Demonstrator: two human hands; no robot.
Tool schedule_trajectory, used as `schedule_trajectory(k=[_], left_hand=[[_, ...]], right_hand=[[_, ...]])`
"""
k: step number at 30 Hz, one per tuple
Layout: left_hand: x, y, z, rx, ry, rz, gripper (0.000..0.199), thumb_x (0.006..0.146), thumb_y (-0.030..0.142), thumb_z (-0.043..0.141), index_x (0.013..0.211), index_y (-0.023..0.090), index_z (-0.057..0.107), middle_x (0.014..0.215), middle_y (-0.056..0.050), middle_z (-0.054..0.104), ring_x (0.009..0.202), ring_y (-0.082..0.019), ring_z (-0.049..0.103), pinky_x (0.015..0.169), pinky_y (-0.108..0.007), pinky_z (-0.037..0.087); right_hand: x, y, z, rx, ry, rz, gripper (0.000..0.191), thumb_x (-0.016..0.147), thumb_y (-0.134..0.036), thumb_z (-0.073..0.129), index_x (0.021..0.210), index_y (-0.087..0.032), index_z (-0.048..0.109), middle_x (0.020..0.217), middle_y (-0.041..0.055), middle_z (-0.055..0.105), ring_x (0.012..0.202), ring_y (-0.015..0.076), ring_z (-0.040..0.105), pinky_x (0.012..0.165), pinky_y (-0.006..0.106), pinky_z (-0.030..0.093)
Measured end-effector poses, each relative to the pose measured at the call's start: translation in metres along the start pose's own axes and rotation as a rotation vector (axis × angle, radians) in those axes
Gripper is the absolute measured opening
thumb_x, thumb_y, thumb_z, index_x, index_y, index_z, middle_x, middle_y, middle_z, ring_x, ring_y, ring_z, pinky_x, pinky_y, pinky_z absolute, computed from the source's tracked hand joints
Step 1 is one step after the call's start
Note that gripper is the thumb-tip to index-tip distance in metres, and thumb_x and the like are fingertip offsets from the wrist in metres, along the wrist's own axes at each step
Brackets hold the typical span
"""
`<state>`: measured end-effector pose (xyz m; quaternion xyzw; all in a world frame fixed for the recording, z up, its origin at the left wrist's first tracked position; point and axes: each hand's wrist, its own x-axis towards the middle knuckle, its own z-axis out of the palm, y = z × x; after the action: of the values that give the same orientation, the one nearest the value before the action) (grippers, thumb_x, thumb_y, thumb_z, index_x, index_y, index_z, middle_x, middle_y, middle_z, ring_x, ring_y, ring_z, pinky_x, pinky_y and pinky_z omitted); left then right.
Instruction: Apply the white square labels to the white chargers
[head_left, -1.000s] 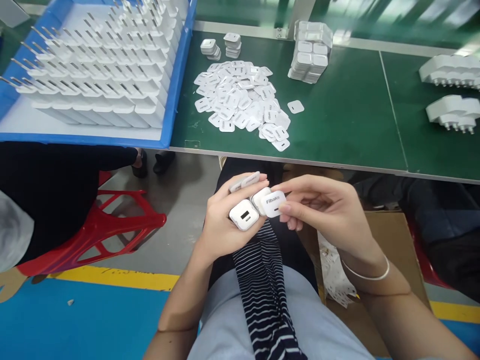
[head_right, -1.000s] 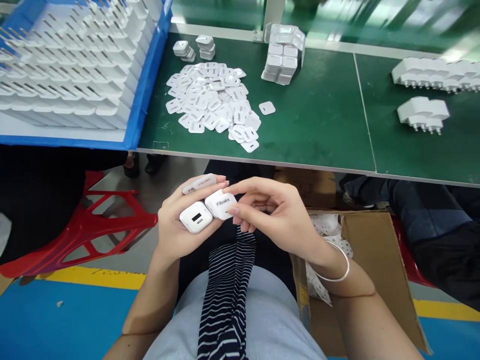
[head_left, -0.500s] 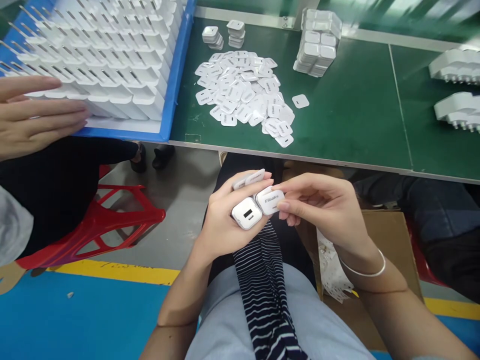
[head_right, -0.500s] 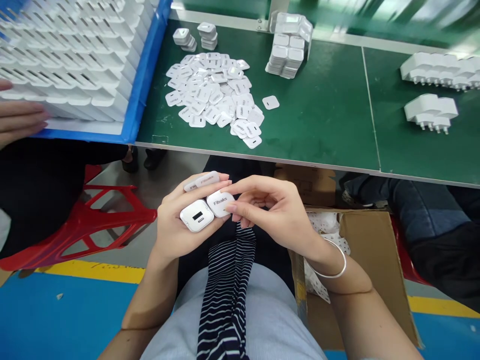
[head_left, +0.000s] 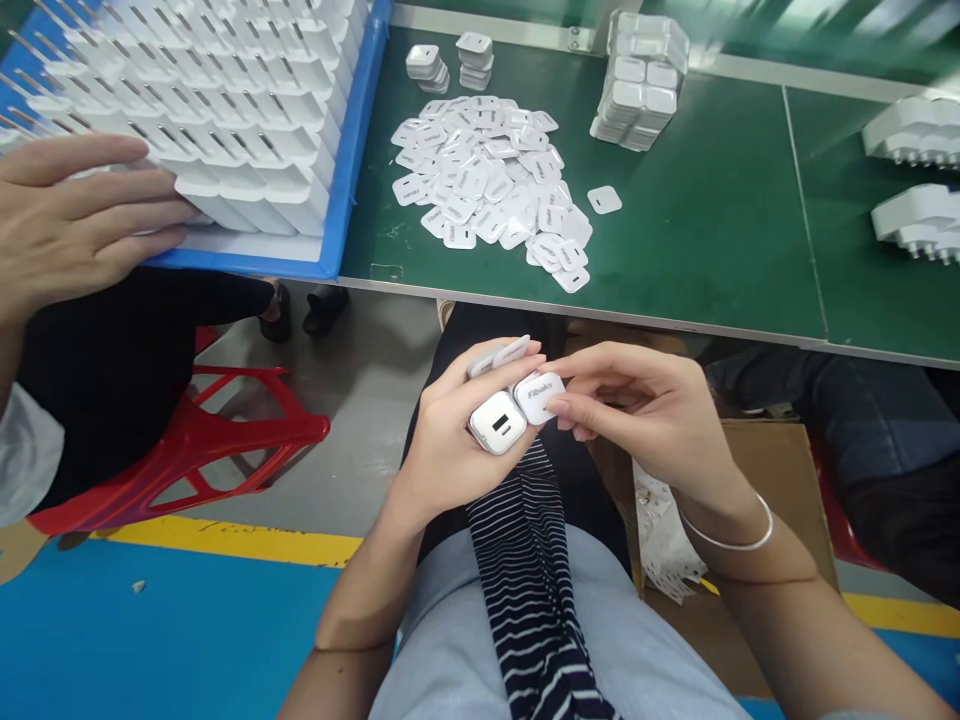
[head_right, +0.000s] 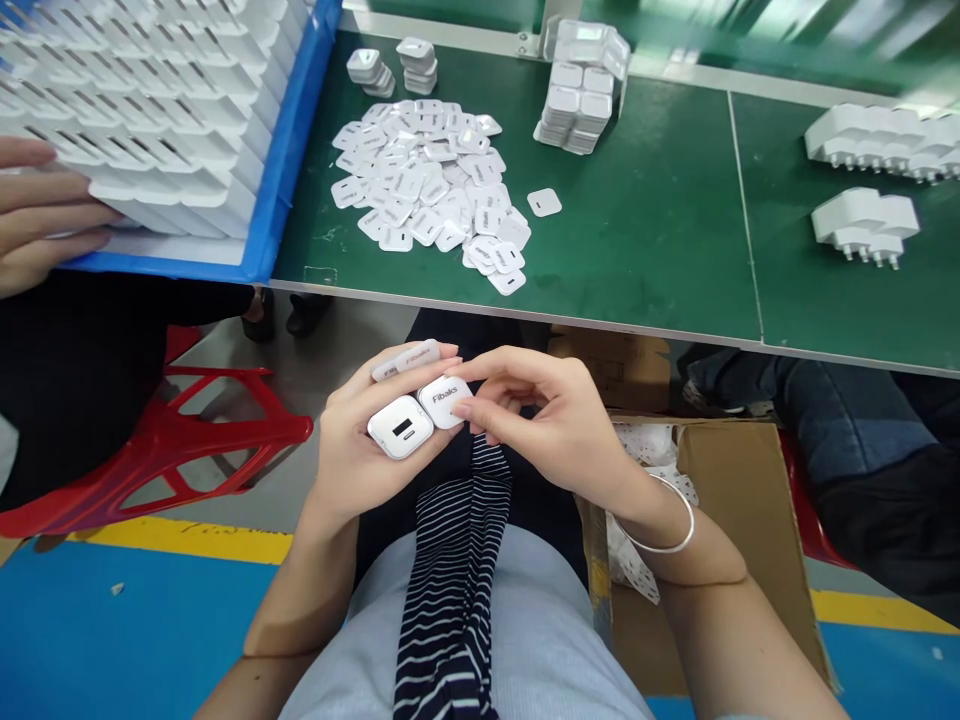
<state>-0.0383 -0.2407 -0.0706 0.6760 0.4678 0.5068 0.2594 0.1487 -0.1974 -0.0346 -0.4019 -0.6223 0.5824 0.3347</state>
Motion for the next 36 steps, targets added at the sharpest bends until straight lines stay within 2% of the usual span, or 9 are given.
schedule_trajectory(k=[7,15,21,26,36], left_hand=[[-0.0004,0.0009,0.0002,0.005,-0.006,-0.001,0.044,0.076,0.01,0.076,0.119,0.018,0.07,0.126,-0.011,0.069,0.118,-0.023,0.065,0.103,-0.037,0.056],[0.0,0.0021,0.0002,0.04,-0.02,0.022,0.045,0.076,0.008,0.075,0.12,0.014,0.07,0.126,-0.012,0.068,0.117,-0.022,0.065,0.102,-0.032,0.056],[0.0003,0.0017,0.0,0.053,-0.025,0.041,0.044,0.076,0.008,0.075,0.119,0.014,0.07,0.125,-0.013,0.068,0.118,-0.022,0.065,0.102,-0.033,0.056],[-0.0004,0.0006,0.0001,0.064,-0.029,0.054,0.045,0.077,0.009,0.074,0.121,0.018,0.068,0.127,-0.012,0.068,0.117,-0.023,0.066,0.1,-0.036,0.057],[-0.0006,0.0021,0.0004,0.067,-0.05,0.056,0.045,0.079,0.01,0.072,0.123,0.02,0.067,0.128,-0.011,0.067,0.119,-0.024,0.065,0.101,-0.039,0.057]], right_hand=[[-0.0001,0.0011,-0.001,-0.039,-0.002,0.011,0.033,0.074,-0.011,0.083,0.104,-0.023,0.077,0.07,-0.002,0.073,0.056,0.0086,0.066,0.051,0.015,0.056],[0.0013,-0.0017,-0.0001,-0.029,-0.011,0.031,0.029,0.075,-0.013,0.083,0.102,-0.02,0.075,0.067,-0.0024,0.071,0.056,0.0086,0.065,0.051,0.015,0.055],[0.0012,-0.0003,-0.0022,0.004,-0.007,0.081,0.034,0.075,-0.02,0.084,0.102,-0.02,0.063,0.064,-0.0028,0.07,0.051,0.0104,0.063,0.048,0.018,0.053],[0.002,-0.0011,-0.0028,0.049,-0.023,0.129,0.038,0.075,-0.028,0.085,0.096,-0.022,0.054,0.061,-0.0027,0.069,0.05,0.0122,0.064,0.046,0.02,0.053],[0.0039,0.0023,-0.0054,0.088,-0.06,0.167,0.04,0.074,-0.035,0.085,0.092,-0.02,0.053,0.061,-0.0028,0.068,0.048,0.0109,0.063,0.045,0.018,0.053]])
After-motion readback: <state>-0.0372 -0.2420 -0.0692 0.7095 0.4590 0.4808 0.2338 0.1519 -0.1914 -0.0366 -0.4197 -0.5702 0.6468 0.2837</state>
